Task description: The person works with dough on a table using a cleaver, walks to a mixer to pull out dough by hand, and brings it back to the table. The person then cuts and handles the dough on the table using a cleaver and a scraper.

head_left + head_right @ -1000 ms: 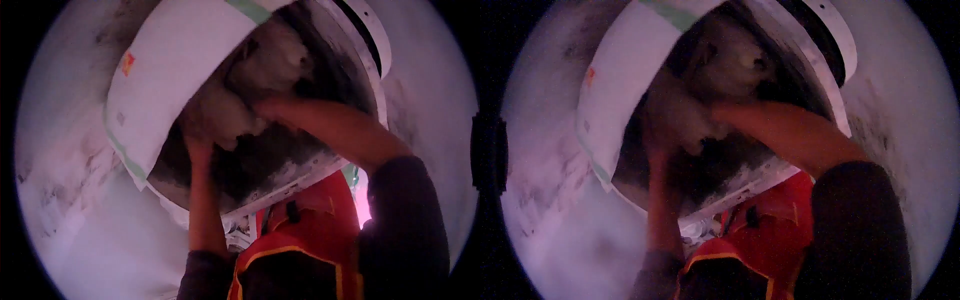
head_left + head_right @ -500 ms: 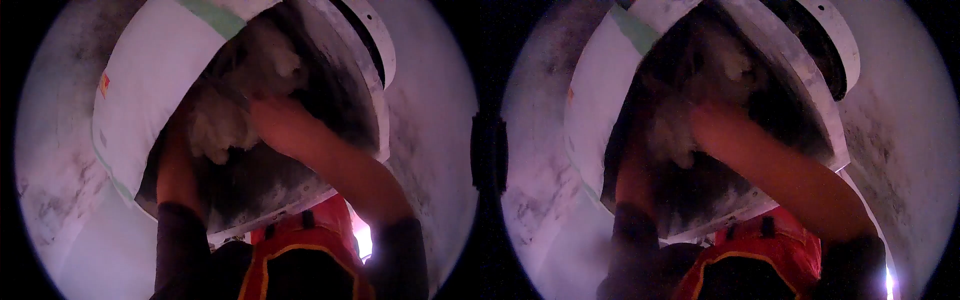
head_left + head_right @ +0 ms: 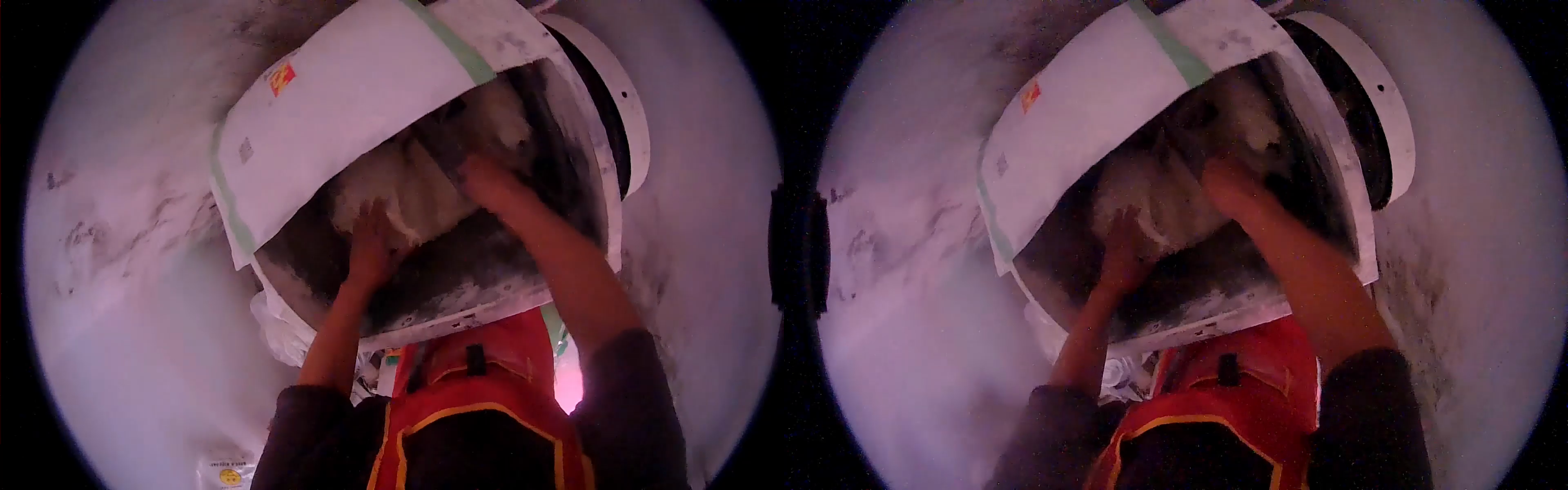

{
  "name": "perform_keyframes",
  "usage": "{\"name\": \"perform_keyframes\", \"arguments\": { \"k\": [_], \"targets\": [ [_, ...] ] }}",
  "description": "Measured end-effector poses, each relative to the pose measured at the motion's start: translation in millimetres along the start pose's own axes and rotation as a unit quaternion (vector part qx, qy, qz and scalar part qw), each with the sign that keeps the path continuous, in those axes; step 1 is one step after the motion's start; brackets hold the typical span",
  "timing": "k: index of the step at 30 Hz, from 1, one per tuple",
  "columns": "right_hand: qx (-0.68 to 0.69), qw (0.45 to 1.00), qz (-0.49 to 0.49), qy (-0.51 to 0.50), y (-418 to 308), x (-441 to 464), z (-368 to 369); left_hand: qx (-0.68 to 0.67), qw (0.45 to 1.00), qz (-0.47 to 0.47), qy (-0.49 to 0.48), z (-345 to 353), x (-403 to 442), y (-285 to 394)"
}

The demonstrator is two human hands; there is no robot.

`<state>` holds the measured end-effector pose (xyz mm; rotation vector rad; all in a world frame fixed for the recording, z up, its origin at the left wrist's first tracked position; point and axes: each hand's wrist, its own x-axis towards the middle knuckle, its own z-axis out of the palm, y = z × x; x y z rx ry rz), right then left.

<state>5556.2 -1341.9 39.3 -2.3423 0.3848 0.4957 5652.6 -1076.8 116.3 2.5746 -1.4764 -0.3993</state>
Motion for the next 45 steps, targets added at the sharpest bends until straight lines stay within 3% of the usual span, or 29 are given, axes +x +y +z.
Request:
{"name": "perform_keyframes", "arguments": {
  "k": [1, 3, 4, 8, 14, 15, 18, 21, 25, 27, 28, 31, 32, 34, 39, 42, 45],
  "targets": [
    [-0.012, 1.0, -0.01, 0.003, 6.0, 10.9, 16.5, -0.034, 0.999, -0.032, -0.014, -11.5, -5.6, 12.0],
    [0.002, 0.994, -0.018, 0.109, 9.8, 20.2, 35.3, 0.05, 0.998, -0.008, -0.032, -13.9, 1.3, -11.1],
    [-0.004, 0.994, -0.02, 0.104, 10.3, 24.7, 33.5, 0.092, 0.995, 0.006, -0.041, -10.3, 9.0, -24.3],
    [-0.017, 0.997, -0.004, 0.075, 15.4, 32.2, 32.5, -0.119, 0.978, -0.149, -0.082, 40.5, 75.6, -73.0],
    [0.087, 0.995, 0.053, 0.001, -8.6, 21.7, 10.7, -0.109, 0.969, -0.188, -0.116, 58.0, 146.2, -113.1],
    [0.093, 0.994, 0.065, 0.0, -6.8, 26.1, 12.6, -0.105, 0.969, -0.186, -0.121, 59.7, 151.3, -113.7],
    [-0.056, 0.997, 0.046, -0.002, 0.3, 31.4, 17.9, -0.101, 0.969, -0.189, -0.126, 66.4, 158.2, -113.0],
    [-0.09, 0.994, 0.05, -0.031, -2.9, 35.2, 16.9, -0.097, 0.971, -0.184, -0.117, 60.7, 137.0, -103.2],
    [-0.048, 0.999, -0.004, 0.02, -5.3, 31.0, 3.3, -0.113, 0.974, -0.176, -0.086, 33.3, 76.6, -49.9],
    [-0.052, 0.998, -0.021, 0.033, -17.7, 33.4, -7.8, 0.03, 0.988, -0.146, -0.041, 11.6, 38.6, -5.4],
    [-0.019, 0.993, -0.084, 0.079, -16.3, 35.0, -4.8, 0.165, 0.979, -0.123, -0.011, 2.5, 17.7, 12.5],
    [-0.012, 0.988, -0.121, 0.096, -13.9, 35.8, -7.0, -0.143, 0.976, -0.146, 0.072, -13.1, -7.5, 20.1],
    [-0.019, 0.99, -0.108, 0.089, -10.2, 34.8, -6.9, -0.148, 0.971, -0.185, -0.018, -13.0, 9.0, 0.4],
    [-0.037, 0.994, -0.073, 0.068, -4.2, 30.0, -7.9, -0.146, 0.96, -0.223, -0.082, -1.3, 41.5, -38.9],
    [-0.067, 0.996, -0.02, 0.05, 18.1, 28.7, -1.6, -0.119, 0.964, -0.227, -0.07, 40.7, 133.1, -97.6],
    [-0.031, 0.995, -0.011, 0.091, 27.9, 38.7, 17.0, -0.107, 0.965, -0.226, -0.085, 56.3, 154.9, -104.3],
    [-0.166, 0.985, 0.04, -0.028, 20.4, 41.3, 10.3, -0.095, 0.969, -0.211, -0.087, 64.3, 161.9, -101.4]
  ]
}}
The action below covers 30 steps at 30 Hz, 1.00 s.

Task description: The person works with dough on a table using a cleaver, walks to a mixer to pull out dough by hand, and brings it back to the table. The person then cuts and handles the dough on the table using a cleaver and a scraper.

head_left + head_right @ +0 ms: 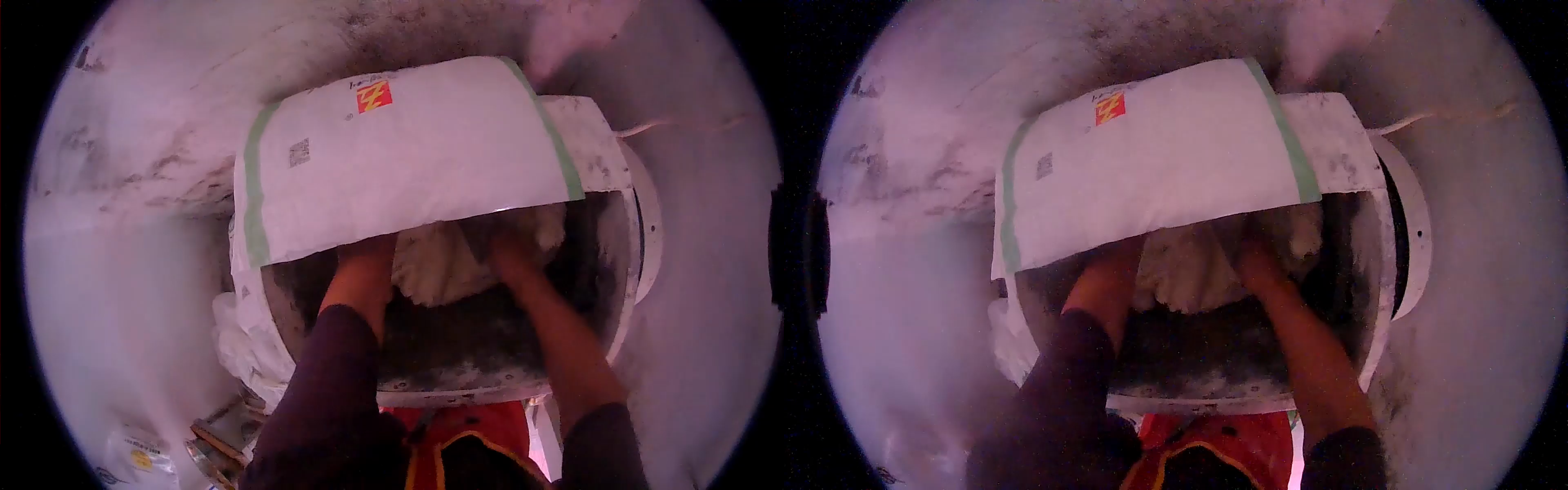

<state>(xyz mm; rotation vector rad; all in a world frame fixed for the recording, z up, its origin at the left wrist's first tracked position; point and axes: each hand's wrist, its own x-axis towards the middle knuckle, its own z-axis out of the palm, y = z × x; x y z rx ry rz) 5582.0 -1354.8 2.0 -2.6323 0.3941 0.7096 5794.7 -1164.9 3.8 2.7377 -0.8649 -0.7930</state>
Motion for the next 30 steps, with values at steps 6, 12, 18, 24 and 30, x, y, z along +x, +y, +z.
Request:
{"name": "perform_keyframes", "arguments": {
  "k": [6, 12, 18, 24, 30],
  "targets": [
    [0.075, 0.996, -0.053, 0.017, -17.1, -23.7, -28.1, 0.09, 0.986, 0.133, 0.044, 43.9, -134.9, 13.1],
    [0.013, 0.98, -0.166, 0.106, 1.8, 4.5, 12.3, 0.03, 0.997, 0.02, 0.073, -31.5, -196.8, 56.2],
    [-0.007, 0.993, -0.116, 0.036, -1.4, 10.1, 10.4, -0.069, 0.996, -0.051, 0.011, -14.7, -60.9, 9.1],
    [-0.036, 0.992, -0.118, -0.012, -0.1, 9.4, 3.4, -0.114, 0.993, -0.03, -0.016, 14.6, -60.5, 17.8],
    [0.084, 0.987, -0.129, -0.047, -33.8, 3.6, -60.8, -0.136, 0.989, 0.047, 0.035, 22.9, -156.7, 24.3]
  ]
}}
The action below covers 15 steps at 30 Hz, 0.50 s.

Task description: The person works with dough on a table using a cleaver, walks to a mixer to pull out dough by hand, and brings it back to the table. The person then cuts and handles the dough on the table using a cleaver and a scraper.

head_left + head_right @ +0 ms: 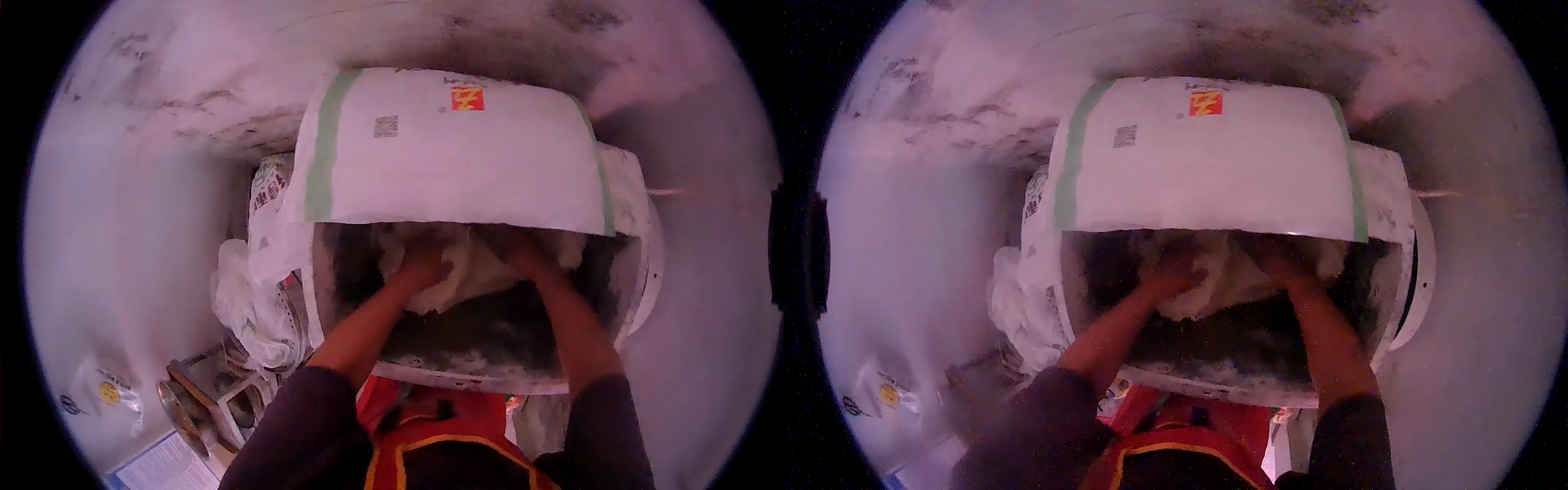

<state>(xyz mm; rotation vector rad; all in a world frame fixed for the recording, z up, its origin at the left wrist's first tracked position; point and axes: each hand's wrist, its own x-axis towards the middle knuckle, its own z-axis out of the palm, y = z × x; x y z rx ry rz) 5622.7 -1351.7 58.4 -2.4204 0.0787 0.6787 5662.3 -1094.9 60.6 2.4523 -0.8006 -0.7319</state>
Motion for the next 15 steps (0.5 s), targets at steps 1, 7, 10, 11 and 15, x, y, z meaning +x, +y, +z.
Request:
{"name": "perform_keyframes", "arguments": {
  "k": [1, 7, 10, 11, 15],
  "targets": [
    [0.017, 1.0, -0.006, -0.007, -4.1, 4.1, 1.1, 0.044, 0.997, 0.044, 0.036, 3.8, -9.9, -3.4],
    [0.127, 0.991, -0.038, -0.004, -22.3, 69.3, 55.8, 0.054, 0.997, -0.026, 0.056, 16.4, -25.7, 4.7],
    [0.163, 0.985, -0.05, -0.018, -35.0, 86.2, 53.8, 0.075, 0.993, -0.056, 0.073, 14.1, -37.3, 21.0],
    [0.166, 0.984, -0.052, -0.022, -38.0, 82.3, 53.7, 0.07, 0.994, -0.049, 0.065, 13.0, -43.7, 21.1],
    [0.187, 0.98, -0.042, -0.059, -46.8, 39.0, 46.2, 0.019, 0.996, -0.02, 0.082, -1.1, -76.1, 3.1]
  ]
}}
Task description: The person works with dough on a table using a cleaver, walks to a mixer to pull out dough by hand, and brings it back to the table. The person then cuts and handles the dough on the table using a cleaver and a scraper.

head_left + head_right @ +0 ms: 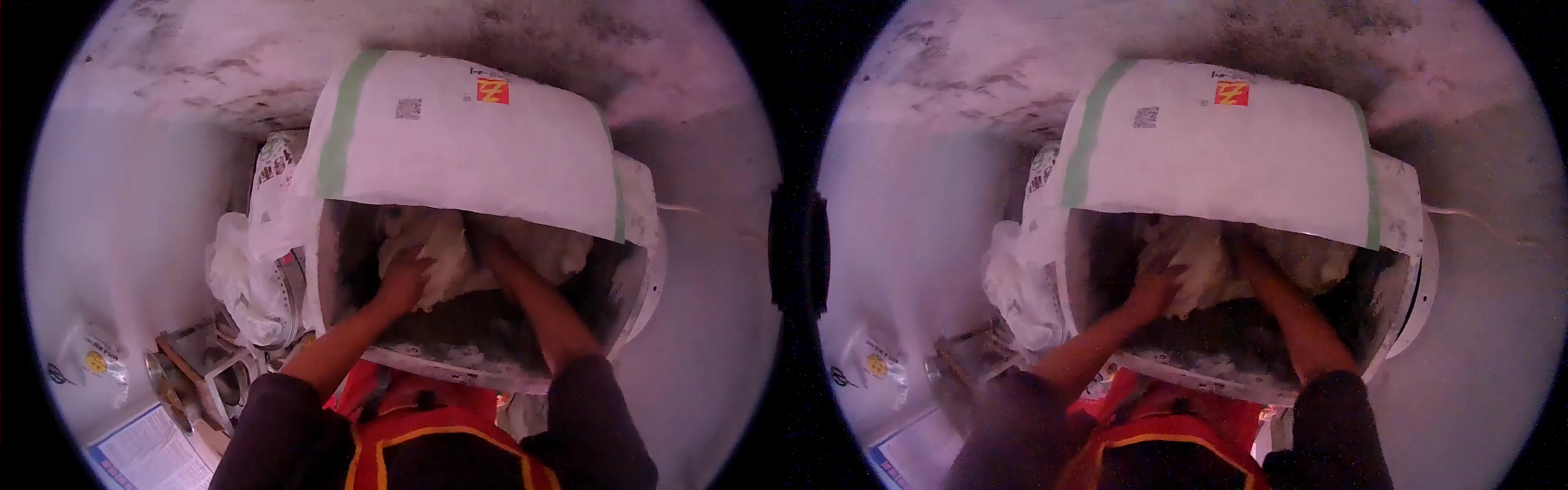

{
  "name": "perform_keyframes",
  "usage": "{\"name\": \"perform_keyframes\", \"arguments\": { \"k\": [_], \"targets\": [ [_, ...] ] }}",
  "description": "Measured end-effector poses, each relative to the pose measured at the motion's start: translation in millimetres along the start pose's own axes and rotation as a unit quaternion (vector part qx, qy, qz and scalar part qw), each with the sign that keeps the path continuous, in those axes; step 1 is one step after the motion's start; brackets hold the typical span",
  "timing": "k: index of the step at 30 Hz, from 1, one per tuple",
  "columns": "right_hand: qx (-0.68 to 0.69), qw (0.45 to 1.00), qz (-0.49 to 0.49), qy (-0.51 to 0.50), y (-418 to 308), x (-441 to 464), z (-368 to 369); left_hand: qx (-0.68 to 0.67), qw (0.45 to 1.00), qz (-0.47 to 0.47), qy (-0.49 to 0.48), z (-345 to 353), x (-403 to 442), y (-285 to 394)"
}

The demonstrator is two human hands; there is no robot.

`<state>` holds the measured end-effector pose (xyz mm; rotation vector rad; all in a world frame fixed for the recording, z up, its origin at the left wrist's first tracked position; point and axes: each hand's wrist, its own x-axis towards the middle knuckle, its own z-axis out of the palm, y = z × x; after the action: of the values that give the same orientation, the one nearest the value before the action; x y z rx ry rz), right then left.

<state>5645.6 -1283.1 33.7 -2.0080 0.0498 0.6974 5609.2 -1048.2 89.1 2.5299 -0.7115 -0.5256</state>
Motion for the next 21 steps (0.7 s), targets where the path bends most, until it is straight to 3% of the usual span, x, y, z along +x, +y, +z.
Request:
{"name": "perform_keyframes", "arguments": {
  "k": [4, 7, 9, 11, 13, 14, 15, 16, 18, 19, 20, 21],
  "targets": [
    [0.024, 0.997, 0.057, -0.037, 3.4, -75.2, 9.3, -0.073, 0.997, -0.007, 0.023, -7.9, -12.5, 0.5],
    [0.062, 0.996, 0.061, -0.013, 6.4, -46.3, 27.6, -0.191, 0.98, -0.026, 0.049, -24.6, 6.6, 8.5],
    [0.076, 0.996, 0.054, 0.0, 6.7, -26.9, 35.5, 0.06, 0.987, 0.009, 0.15, -44.0, 25.7, 21.4],
    [0.097, 0.993, 0.06, -0.01, 3.0, -34.6, 35.0, 0.178, 0.975, 0.003, 0.132, -26.7, 24.4, -2.2],
    [0.112, 0.992, 0.062, -0.022, 4.2, -42.6, 26.1, 0.167, 0.985, -0.029, 0.032, 28.5, 24.0, -77.4],
    [0.119, 0.991, 0.061, -0.025, 4.8, -45.8, 23.0, -0.079, 0.983, -0.161, 0.026, 22.2, 29.7, -69.4],
    [0.124, 0.99, 0.06, -0.029, 4.6, -46.9, 19.4, -0.323, 0.904, -0.28, 0.021, 14.2, 34.3, -54.3],
    [0.13, 0.989, 0.061, -0.03, 4.5, -47.9, 18.3, -0.541, 0.753, -0.376, 0.012, 11.0, 37.3, -42.7],
    [0.143, 0.988, 0.059, -0.028, 5.9, -45.5, 15.6, -0.214, 0.92, -0.317, 0.087, 93.6, 22.4, -84.0],
    [0.146, 0.987, 0.057, -0.029, 6.8, -44.6, 13.5, -0.034, 0.956, -0.265, 0.124, 121.0, 24.9, -98.8],
    [0.15, 0.986, 0.059, -0.031, 8.8, -45.0, 12.3, -0.239, 0.908, -0.329, 0.098, 119.0, 32.7, -82.1],
    [0.153, 0.986, 0.06, -0.034, 11.4, -46.3, 9.8, -0.305, 0.891, -0.331, 0.054, 96.6, 46.6, -50.6]
  ]
}}
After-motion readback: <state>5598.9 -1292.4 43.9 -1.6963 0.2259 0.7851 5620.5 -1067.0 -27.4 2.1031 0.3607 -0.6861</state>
